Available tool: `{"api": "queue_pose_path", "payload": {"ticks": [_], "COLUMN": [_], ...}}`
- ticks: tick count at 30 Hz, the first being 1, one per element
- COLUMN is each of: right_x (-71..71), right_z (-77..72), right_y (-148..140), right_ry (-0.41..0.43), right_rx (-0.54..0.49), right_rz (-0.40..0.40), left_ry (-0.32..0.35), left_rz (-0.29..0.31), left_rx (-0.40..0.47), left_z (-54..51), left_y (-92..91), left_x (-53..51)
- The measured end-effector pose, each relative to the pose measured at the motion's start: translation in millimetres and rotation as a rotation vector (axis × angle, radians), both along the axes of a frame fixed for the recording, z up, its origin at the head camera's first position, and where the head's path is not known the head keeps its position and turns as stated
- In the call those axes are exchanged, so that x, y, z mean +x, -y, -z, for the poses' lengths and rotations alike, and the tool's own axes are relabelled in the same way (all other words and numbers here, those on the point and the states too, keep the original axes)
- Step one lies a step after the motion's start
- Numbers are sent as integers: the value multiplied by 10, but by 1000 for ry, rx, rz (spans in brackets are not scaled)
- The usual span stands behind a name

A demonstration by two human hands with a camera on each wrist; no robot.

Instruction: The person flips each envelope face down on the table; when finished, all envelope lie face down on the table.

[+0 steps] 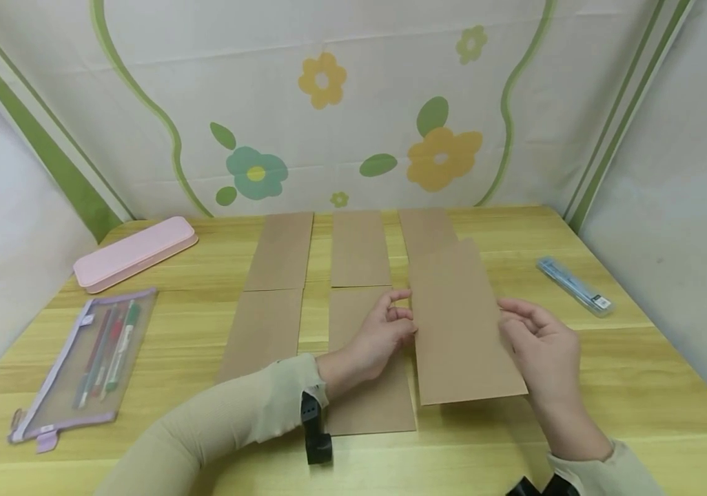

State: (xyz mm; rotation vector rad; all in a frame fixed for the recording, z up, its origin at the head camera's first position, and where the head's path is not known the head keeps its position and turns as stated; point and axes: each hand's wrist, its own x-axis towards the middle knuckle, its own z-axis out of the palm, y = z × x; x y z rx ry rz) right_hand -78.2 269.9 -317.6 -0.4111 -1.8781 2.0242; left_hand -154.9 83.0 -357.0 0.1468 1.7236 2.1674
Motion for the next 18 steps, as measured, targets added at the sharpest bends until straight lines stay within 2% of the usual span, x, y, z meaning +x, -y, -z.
{"api": "queue_pose_path", "payload": {"ticks": [3, 6, 9, 12, 13, 16, 18], "right_x": [-43, -126, -144, -116, -91, -78, -73], "right_z": [107, 293, 337, 259, 193, 154, 143], "right_y": [-82, -232, -278, -248, -218, -244, -272], "right_ry": [-7, 9, 9, 9, 27, 111, 183], "right_rx": [-48, 3, 61, 82, 105, 313, 496], "right_rz": [-17, -24, -52, -111, -135, -189, -225], "left_ry": [-10, -17, -20, -25, -29, -38, -42], "left_rz": [-9, -22, -30, -23, -17, 16, 54], "left_rx": [15, 21, 19, 16, 19, 31, 36], "left_z": [-9, -10, -17, -26, -28, -15, 1], "left_y": [-3, -1, 7, 16, 18, 23, 30], "left_x": [2, 0, 0, 1, 1, -4, -6]}}
